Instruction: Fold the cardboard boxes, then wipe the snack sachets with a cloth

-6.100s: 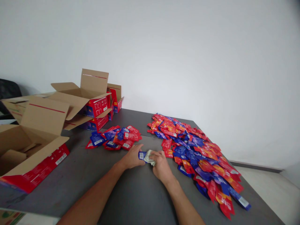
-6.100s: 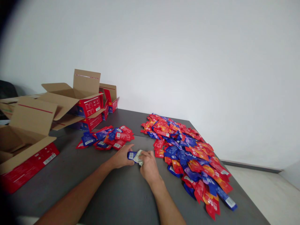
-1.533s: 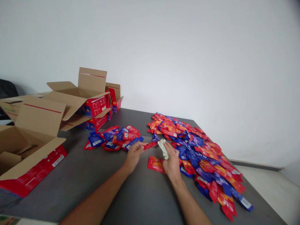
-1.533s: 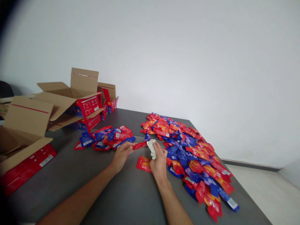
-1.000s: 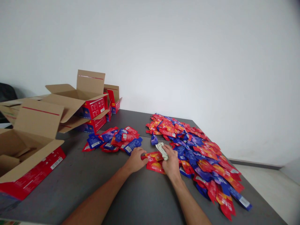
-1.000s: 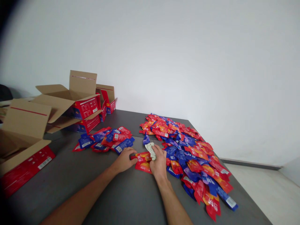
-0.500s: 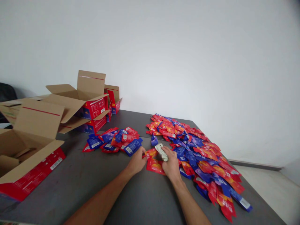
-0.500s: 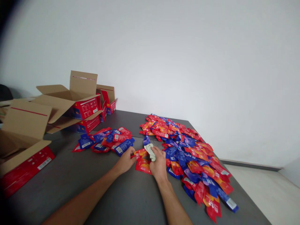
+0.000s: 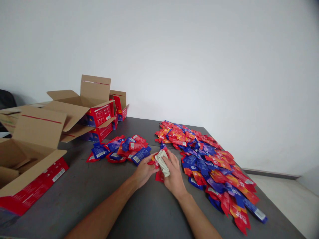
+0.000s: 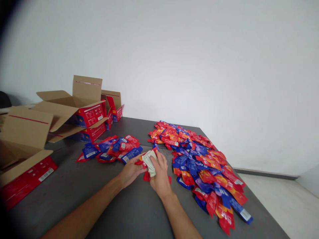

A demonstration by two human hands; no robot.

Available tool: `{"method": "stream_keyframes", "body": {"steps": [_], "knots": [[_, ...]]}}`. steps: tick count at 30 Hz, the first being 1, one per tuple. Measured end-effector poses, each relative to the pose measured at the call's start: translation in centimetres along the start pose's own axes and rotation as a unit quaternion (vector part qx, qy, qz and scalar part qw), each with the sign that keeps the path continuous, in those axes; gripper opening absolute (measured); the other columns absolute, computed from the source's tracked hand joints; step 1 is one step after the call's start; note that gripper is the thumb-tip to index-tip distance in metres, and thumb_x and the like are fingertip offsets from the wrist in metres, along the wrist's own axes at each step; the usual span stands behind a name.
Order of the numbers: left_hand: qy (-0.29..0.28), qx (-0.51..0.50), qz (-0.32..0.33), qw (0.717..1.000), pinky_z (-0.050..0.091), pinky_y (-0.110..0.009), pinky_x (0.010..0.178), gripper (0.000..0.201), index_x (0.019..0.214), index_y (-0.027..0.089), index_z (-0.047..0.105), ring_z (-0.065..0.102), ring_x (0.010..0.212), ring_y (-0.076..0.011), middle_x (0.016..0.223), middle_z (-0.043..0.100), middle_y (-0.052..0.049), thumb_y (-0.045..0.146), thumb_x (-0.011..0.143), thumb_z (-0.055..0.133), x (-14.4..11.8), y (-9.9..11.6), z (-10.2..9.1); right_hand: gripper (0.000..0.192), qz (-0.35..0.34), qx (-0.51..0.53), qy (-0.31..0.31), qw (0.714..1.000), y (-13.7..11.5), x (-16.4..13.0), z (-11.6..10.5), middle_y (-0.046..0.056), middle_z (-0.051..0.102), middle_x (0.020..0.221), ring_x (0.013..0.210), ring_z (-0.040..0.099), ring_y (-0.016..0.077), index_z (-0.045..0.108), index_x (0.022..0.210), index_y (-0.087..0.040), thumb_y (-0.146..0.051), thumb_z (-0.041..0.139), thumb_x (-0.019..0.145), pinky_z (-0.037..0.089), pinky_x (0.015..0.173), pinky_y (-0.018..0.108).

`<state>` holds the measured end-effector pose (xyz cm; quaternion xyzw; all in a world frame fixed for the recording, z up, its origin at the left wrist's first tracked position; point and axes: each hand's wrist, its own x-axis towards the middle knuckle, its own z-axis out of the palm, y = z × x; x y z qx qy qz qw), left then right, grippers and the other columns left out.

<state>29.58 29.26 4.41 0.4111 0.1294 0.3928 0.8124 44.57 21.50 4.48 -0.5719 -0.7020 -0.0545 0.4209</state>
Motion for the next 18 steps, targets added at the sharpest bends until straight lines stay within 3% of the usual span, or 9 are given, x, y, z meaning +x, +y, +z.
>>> {"method": "stream_keyframes", "body": {"steps": [2, 7, 15, 18], "knots": [[-0.004, 0.000, 0.003, 1.000, 0.049, -0.042, 0.096, 0.065, 0.128, 0.021, 0.059, 0.063, 0.108, -0.0252, 0.122, 0.066, -0.011, 0.006, 0.065, 0.068, 0.0, -0.1, 0.1, 0.065, -0.013, -0.005, -0.016, 1.000, -0.3, -0.2, 0.4, 0.009, 0.025, 0.159, 0.141, 0.030, 0.0289, 0.044, 0.142, -0.024, -0.007, 0.052, 0.079, 0.035, 0.108, 0.050], [-0.013, 0.024, 0.002, 1.000, 0.052, -0.037, 0.090, 0.064, 0.127, 0.019, 0.059, 0.064, 0.105, -0.0245, 0.119, 0.068, -0.011, 0.004, 0.065, 0.067, -0.1, -0.1, 0.4, 0.068, -0.013, -0.052, -0.041, 0.998, -1.2, -0.1, 0.5, 0.005, 0.035, 0.154, 0.124, 0.041, 0.0300, 0.052, 0.137, -0.033, -0.003, 0.054, 0.076, 0.040, 0.100, 0.050], [0.016, -0.008, -0.002, 1.000, 0.050, -0.045, 0.097, 0.063, 0.121, 0.020, 0.062, 0.061, 0.113, -0.0265, 0.123, 0.066, -0.008, 0.001, 0.061, 0.064, 0.0, -0.3, -0.9, 0.064, 0.031, -0.065, 0.048, 0.996, 0.6, 0.0, -0.2, 0.007, 0.035, 0.155, 0.114, 0.041, 0.0288, 0.054, 0.135, -0.024, -0.003, 0.054, 0.075, 0.041, 0.098, 0.051], [0.020, -0.004, 0.003, 1.000, 0.050, -0.044, 0.097, 0.065, 0.122, 0.020, 0.062, 0.062, 0.112, -0.0261, 0.122, 0.067, -0.009, 0.001, 0.061, 0.063, 0.1, -0.2, -0.8, 0.064, 0.026, -0.071, 0.032, 0.997, 0.4, -0.2, 0.0, 0.006, 0.035, 0.155, 0.113, 0.041, 0.0288, 0.055, 0.134, -0.025, -0.001, 0.052, 0.075, 0.041, 0.097, 0.051]]}}
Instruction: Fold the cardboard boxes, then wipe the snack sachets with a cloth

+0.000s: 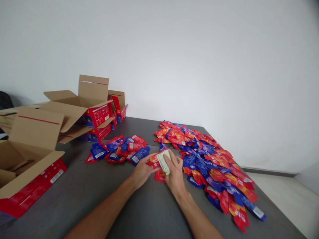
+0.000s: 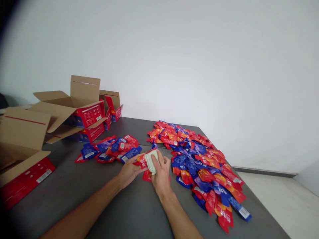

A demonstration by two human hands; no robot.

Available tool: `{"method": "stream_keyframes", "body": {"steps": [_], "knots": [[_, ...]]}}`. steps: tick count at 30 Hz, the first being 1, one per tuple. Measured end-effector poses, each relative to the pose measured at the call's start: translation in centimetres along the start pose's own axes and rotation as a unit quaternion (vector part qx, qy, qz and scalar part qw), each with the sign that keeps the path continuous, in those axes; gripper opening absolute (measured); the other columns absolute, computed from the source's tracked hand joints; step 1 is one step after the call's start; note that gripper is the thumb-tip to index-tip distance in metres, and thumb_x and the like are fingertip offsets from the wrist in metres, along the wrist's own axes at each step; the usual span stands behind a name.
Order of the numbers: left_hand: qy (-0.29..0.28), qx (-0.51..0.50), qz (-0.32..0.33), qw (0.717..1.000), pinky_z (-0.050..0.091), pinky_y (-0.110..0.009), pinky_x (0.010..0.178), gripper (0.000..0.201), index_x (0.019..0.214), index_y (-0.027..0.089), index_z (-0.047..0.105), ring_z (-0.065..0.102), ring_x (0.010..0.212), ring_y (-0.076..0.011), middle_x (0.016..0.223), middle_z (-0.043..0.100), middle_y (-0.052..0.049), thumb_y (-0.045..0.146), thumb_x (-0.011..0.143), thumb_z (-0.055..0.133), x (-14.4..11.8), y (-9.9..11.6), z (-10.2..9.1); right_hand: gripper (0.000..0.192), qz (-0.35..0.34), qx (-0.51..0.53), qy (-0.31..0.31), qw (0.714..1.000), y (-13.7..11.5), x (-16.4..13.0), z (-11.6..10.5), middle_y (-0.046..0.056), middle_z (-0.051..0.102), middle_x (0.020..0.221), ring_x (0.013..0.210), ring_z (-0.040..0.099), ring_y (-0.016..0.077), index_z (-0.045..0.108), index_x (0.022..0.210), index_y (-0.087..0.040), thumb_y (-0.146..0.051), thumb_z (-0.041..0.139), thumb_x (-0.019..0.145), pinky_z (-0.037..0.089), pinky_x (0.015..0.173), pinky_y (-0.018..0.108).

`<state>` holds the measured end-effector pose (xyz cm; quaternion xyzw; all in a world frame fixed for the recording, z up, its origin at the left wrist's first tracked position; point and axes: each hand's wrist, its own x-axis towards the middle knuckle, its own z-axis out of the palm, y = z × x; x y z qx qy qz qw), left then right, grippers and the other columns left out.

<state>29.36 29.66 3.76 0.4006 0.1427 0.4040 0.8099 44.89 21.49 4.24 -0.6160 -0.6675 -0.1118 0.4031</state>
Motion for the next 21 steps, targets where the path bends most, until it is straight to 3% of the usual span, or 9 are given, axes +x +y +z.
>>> {"method": "stream_keyframes", "body": {"steps": [4, 8, 14, 18, 21], "knots": [[0.020, 0.035, 0.017, 0.999, 0.051, -0.038, 0.093, 0.068, 0.124, 0.020, 0.062, 0.064, 0.107, -0.0252, 0.119, 0.069, -0.009, 0.000, 0.059, 0.064, -0.1, 0.5, 0.3, 0.075, -0.037, 0.012, -0.067, 0.997, -1.5, -0.2, 0.2, 0.002, 0.040, 0.152, 0.113, 0.043, 0.0292, 0.053, 0.137, -0.032, 0.003, 0.051, 0.071, 0.044, 0.096, 0.050], [0.025, 0.033, 0.016, 0.999, 0.052, -0.038, 0.092, 0.070, 0.125, 0.020, 0.060, 0.065, 0.104, -0.0250, 0.115, 0.070, -0.009, 0.000, 0.058, 0.065, -0.1, 0.7, 0.2, 0.079, -0.051, 0.017, -0.094, 0.994, -2.2, -0.1, 0.0, 0.000, 0.043, 0.150, 0.114, 0.044, 0.0294, 0.053, 0.137, -0.035, 0.005, 0.052, 0.068, 0.045, 0.095, 0.049], [0.062, -0.003, 0.006, 0.998, 0.050, -0.046, 0.098, 0.069, 0.123, 0.020, 0.058, 0.064, 0.107, -0.0239, 0.116, 0.069, -0.008, -0.002, 0.058, 0.063, 0.1, 0.6, -0.4, 0.068, -0.008, -0.018, -0.049, 0.999, -0.5, 0.0, -0.4, 0.003, 0.043, 0.150, 0.114, 0.043, 0.0298, 0.058, 0.131, -0.029, 0.000, 0.055, 0.070, 0.043, 0.095, 0.051], [0.048, 0.008, -0.001, 0.999, 0.049, -0.050, 0.100, 0.067, 0.123, 0.019, 0.058, 0.063, 0.110, -0.0252, 0.119, 0.067, -0.009, -0.001, 0.059, 0.063, 0.0, 0.8, -0.2, 0.060, 0.013, -0.025, -0.009, 1.000, 0.5, -0.2, -0.2, 0.008, 0.043, 0.150, 0.117, 0.041, 0.0309, 0.059, 0.130, -0.024, -0.006, 0.058, 0.073, 0.041, 0.097, 0.052], [0.030, 0.025, -0.007, 0.999, 0.051, -0.046, 0.097, 0.067, 0.123, 0.019, 0.059, 0.064, 0.108, -0.0249, 0.117, 0.068, -0.009, 0.000, 0.060, 0.065, -0.2, 0.7, 0.3, 0.063, 0.000, -0.021, -0.029, 0.999, 0.1, -0.2, 0.0, 0.007, 0.044, 0.149, 0.115, 0.043, 0.0301, 0.058, 0.132, -0.026, -0.003, 0.056, 0.073, 0.041, 0.097, 0.051]]}}
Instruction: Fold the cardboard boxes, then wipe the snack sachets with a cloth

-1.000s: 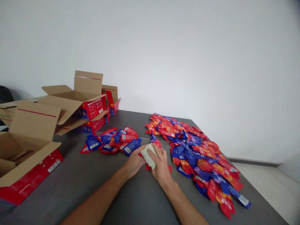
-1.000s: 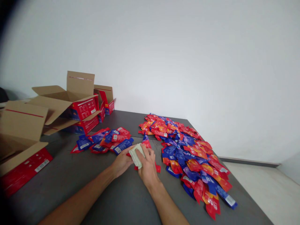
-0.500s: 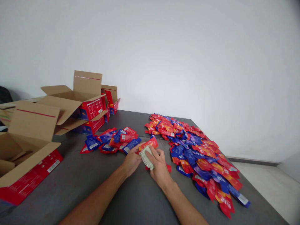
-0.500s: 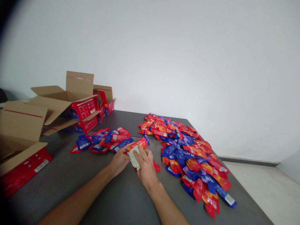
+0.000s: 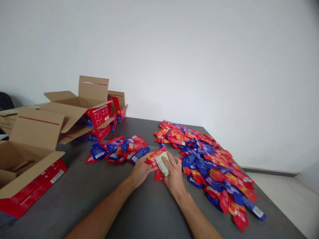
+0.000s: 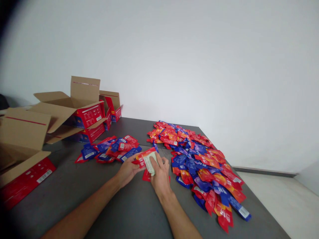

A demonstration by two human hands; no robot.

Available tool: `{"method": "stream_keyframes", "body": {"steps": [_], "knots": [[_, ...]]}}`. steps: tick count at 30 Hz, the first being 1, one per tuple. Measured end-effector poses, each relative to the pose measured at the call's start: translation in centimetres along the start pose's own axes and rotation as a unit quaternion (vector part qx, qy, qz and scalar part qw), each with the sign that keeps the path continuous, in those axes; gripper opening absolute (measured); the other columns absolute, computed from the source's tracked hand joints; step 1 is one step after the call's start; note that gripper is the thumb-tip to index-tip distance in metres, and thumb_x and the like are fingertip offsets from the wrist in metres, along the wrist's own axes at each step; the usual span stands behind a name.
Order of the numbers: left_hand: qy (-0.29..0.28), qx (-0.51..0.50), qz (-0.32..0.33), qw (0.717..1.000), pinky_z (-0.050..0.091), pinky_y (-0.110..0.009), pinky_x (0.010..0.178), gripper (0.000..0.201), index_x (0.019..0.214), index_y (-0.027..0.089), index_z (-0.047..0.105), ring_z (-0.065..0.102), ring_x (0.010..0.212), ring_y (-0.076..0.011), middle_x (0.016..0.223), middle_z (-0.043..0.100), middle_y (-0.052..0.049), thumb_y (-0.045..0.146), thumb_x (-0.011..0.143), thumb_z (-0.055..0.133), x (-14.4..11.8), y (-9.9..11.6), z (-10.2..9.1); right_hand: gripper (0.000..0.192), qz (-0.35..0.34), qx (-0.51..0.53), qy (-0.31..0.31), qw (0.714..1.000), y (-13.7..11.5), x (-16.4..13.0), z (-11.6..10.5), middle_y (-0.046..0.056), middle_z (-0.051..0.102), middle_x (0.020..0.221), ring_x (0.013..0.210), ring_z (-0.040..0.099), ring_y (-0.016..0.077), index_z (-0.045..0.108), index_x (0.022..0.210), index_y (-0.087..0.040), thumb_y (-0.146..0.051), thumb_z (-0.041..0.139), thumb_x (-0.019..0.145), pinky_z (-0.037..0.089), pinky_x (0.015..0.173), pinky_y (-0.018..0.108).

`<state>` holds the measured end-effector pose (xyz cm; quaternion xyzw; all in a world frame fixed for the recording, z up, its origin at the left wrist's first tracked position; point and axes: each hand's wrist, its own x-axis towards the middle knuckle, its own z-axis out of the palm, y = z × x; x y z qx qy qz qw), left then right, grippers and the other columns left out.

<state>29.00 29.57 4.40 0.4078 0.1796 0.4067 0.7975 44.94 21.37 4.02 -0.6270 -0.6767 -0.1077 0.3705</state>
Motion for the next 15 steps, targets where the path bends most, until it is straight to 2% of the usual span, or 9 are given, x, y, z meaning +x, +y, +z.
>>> {"method": "stream_keyframes", "body": {"steps": [5, 8, 10, 12, 15], "knots": [[-0.022, 0.070, 0.011, 0.997, 0.053, -0.040, 0.089, 0.064, 0.127, 0.018, 0.060, 0.065, 0.105, -0.0267, 0.120, 0.068, -0.011, 0.009, 0.065, 0.071, -0.1, -0.3, 0.3, 0.073, -0.050, 0.034, -0.071, 0.996, -1.3, 0.2, -0.2, 0.002, 0.046, 0.148, 0.114, 0.045, 0.0290, 0.057, 0.133, -0.035, 0.002, 0.053, 0.070, 0.044, 0.094, 0.048], [0.001, 0.182, 0.061, 0.981, 0.047, -0.043, 0.100, 0.062, 0.131, 0.022, 0.059, 0.059, 0.118, -0.0272, 0.130, 0.064, -0.008, 0.013, 0.070, 0.068, 0.1, -0.1, -0.1, 0.070, -0.050, 0.060, -0.081, 0.994, -1.3, 0.5, -0.6, 0.002, 0.049, 0.145, 0.112, 0.048, 0.0264, 0.060, 0.130, -0.033, 0.003, 0.052, 0.070, 0.044, 0.094, 0.044], [0.009, 0.290, 0.112, 0.950, 0.037, -0.044, 0.111, 0.056, 0.133, 0.023, 0.058, 0.051, 0.129, -0.0244, 0.136, 0.059, -0.005, 0.013, 0.078, 0.058, 0.3, 0.1, -0.6, 0.066, -0.033, 0.069, -0.069, 0.995, -0.9, 0.6, -0.7, 0.003, 0.051, 0.144, 0.111, 0.049, 0.0250, 0.062, 0.127, -0.031, 0.002, 0.052, 0.072, 0.043, 0.095, 0.042], [-0.001, 0.393, 0.161, 0.905, 0.027, -0.044, 0.118, 0.056, 0.134, 0.025, 0.057, 0.045, 0.134, -0.0206, 0.141, 0.056, -0.002, 0.009, 0.081, 0.046, 0.5, 0.4, -1.2, 0.062, -0.010, 0.073, -0.054, 0.996, -0.2, 0.6, -0.8, 0.005, 0.052, 0.142, 0.111, 0.051, 0.0245, 0.064, 0.125, -0.029, 0.002, 0.052, 0.072, 0.043, 0.095, 0.042], [-0.011, 0.514, 0.210, 0.831, 0.022, -0.042, 0.120, 0.067, 0.135, 0.027, 0.056, 0.040, 0.138, -0.0174, 0.147, 0.049, 0.001, 0.002, 0.076, 0.035, 1.0, 0.9, -2.6, 0.059, 0.028, 0.072, -0.038, 0.996, 1.0, 0.4, -0.9, 0.007, 0.055, 0.139, 0.110, 0.053, 0.0255, 0.066, 0.122, -0.025, 0.000, 0.054, 0.070, 0.044, 0.096, 0.043]]}}
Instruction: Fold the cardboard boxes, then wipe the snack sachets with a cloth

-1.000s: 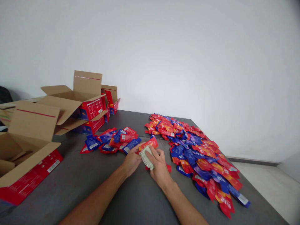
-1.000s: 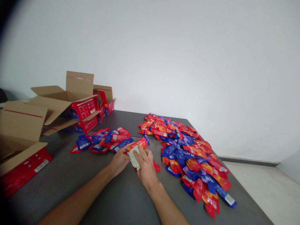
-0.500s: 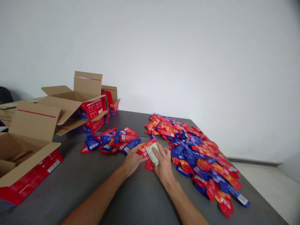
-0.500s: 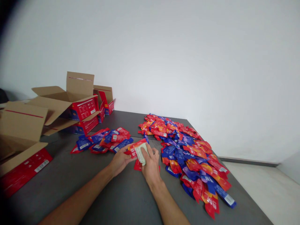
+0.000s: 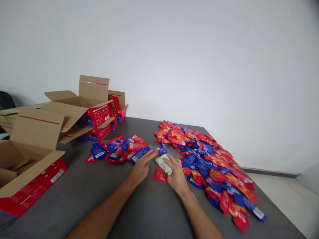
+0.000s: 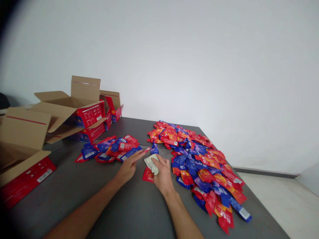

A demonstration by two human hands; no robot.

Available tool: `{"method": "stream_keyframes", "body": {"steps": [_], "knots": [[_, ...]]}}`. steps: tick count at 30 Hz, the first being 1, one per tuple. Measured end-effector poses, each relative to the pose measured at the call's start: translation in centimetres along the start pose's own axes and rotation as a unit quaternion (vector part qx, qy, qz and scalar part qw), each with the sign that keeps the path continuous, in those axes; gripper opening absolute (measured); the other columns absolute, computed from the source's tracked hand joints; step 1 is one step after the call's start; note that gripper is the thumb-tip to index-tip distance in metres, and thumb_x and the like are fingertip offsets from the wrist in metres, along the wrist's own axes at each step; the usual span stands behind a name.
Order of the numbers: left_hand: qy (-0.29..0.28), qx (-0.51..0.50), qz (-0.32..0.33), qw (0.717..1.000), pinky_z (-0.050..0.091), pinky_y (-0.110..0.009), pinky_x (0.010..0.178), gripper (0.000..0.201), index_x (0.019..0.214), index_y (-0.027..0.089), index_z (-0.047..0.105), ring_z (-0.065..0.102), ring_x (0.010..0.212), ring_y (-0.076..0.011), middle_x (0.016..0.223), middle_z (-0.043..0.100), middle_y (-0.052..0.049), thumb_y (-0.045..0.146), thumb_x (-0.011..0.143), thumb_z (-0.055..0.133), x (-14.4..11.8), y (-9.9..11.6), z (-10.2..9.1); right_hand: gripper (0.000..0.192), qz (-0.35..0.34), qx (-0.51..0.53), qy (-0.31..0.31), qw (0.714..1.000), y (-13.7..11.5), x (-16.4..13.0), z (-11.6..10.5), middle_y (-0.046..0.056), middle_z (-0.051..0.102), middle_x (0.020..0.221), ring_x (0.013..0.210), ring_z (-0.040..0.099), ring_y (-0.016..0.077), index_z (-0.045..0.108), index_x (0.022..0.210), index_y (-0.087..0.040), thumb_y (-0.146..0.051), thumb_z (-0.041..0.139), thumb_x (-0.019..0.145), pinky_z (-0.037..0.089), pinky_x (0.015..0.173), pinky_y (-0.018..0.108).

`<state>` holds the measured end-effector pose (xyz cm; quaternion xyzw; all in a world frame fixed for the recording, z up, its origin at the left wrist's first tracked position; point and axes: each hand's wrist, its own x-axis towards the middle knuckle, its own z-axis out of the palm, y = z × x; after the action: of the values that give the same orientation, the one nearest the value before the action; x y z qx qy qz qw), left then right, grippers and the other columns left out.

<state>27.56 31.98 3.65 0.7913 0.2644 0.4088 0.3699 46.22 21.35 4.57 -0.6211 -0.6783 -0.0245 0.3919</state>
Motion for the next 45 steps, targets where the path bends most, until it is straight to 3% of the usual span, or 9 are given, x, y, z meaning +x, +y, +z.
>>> {"method": "stream_keyframes", "body": {"steps": [3, 7, 14, 17, 20, 24, 35, 41, 45], "knots": [[0.016, 0.133, -0.012, 0.991, 0.019, -0.046, 0.121, 0.072, 0.133, 0.025, 0.059, 0.033, 0.142, -0.0208, 0.151, 0.044, -0.002, 0.001, 0.069, 0.038, 0.3, -1.6, -1.3, 0.059, 0.032, -0.015, 0.007, 0.999, 1.1, -0.1, -0.2, 0.009, 0.056, 0.137, 0.111, 0.055, 0.0271, 0.067, 0.121, -0.023, 0.001, 0.052, 0.069, 0.043, 0.097, 0.046], [0.003, 0.334, -0.102, 0.937, -0.001, -0.066, 0.114, 0.063, 0.123, 0.025, 0.066, 0.016, 0.147, -0.0352, 0.146, 0.049, -0.009, 0.005, 0.065, 0.052, 0.1, -2.8, -2.0, 0.062, 0.067, -0.044, 0.002, 0.997, 1.9, -0.2, -0.3, 0.012, 0.058, 0.135, 0.117, 0.055, 0.0281, 0.069, 0.118, -0.021, 0.005, 0.048, 0.065, 0.042, 0.099, 0.045], [-0.012, 0.432, -0.126, 0.893, -0.002, -0.067, 0.111, 0.048, 0.117, 0.021, 0.068, 0.010, 0.146, -0.0390, 0.150, 0.043, -0.012, 0.020, 0.070, 0.058, -0.2, -0.1, 0.1, 0.064, 0.105, -0.049, -0.018, 0.993, 2.1, -0.1, -0.4, 0.010, 0.059, 0.134, 0.120, 0.054, 0.0264, 0.068, 0.118, -0.020, 0.006, 0.049, 0.063, 0.041, 0.102, 0.041], [-0.029, 0.377, -0.088, 0.921, 0.007, -0.060, 0.114, 0.037, 0.113, 0.021, 0.070, 0.024, 0.142, -0.0359, 0.144, 0.051, -0.011, 0.028, 0.082, 0.052, -0.5, 1.1, 1.5, 0.064, 0.114, -0.048, -0.006, 0.992, 2.1, -0.1, -0.3, 0.009, 0.060, 0.133, 0.116, 0.056, 0.0264, 0.069, 0.118, -0.021, 0.006, 0.048, 0.064, 0.042, 0.100, 0.041], [-0.118, 0.280, -0.033, 0.952, 0.018, -0.054, 0.113, 0.046, 0.127, 0.022, 0.062, 0.034, 0.136, -0.0335, 0.137, 0.058, -0.009, 0.033, 0.083, 0.054, -1.2, 1.4, 2.8, 0.064, 0.113, -0.044, 0.006, 0.993, 2.1, -0.1, -0.4, 0.009, 0.060, 0.132, 0.114, 0.056, 0.0270, 0.069, 0.118, -0.020, 0.006, 0.048, 0.063, 0.043, 0.100, 0.041], [-0.176, 0.209, 0.006, 0.962, 0.022, -0.050, 0.111, 0.053, 0.135, 0.024, 0.054, 0.039, 0.133, -0.0297, 0.139, 0.056, -0.008, 0.022, 0.083, 0.051, -1.7, 1.3, 3.8, 0.066, 0.114, -0.037, 0.020, 0.993, 2.1, -0.1, -0.6, 0.009, 0.060, 0.133, 0.112, 0.056, 0.0281, 0.069, 0.118, -0.019, 0.006, 0.048, 0.061, 0.044, 0.099, 0.042], [-0.085, 0.059, -0.064, 0.993, 0.045, -0.030, 0.082, 0.048, 0.105, 0.018, 0.068, 0.058, 0.089, -0.0194, 0.099, 0.061, -0.005, 0.007, 0.060, 0.058, -1.1, 1.5, 2.6, 0.057, 0.093, 0.003, 0.087, 0.992, 2.2, 0.1, -1.0, 0.006, 0.057, 0.136, 0.114, 0.054, 0.0271, 0.066, 0.120, -0.023, 0.000, 0.049, 0.071, 0.045, 0.100, 0.046], [-0.059, -0.137, -0.190, 0.970, 0.043, -0.027, 0.068, 0.028, 0.087, 0.015, 0.070, 0.060, 0.076, -0.0172, 0.082, 0.065, -0.002, 0.008, 0.061, 0.059, -0.6, 1.5, 2.2, 0.057, 0.044, 0.025, 0.112, 0.992, 2.0, 0.1, -1.1, 0.005, 0.055, 0.138, 0.120, 0.052, 0.0255, 0.064, 0.123, -0.026, -0.002, 0.051, 0.073, 0.043, 0.101, 0.045], [-0.021, -0.370, -0.240, 0.897, 0.049, -0.030, 0.069, 0.037, 0.100, 0.016, 0.064, 0.065, 0.077, -0.0183, 0.091, 0.068, -0.006, 0.010, 0.064, 0.066, -0.6, 1.9, 2.2, 0.063, 0.004, 0.035, 0.112, 0.993, 1.1, 0.1, -1.6, 0.006, 0.052, 0.142, 0.124, 0.048, 0.0253, 0.062, 0.125, -0.026, 0.002, 0.049, 0.070, 0.041, 0.103, 0.045]]}}
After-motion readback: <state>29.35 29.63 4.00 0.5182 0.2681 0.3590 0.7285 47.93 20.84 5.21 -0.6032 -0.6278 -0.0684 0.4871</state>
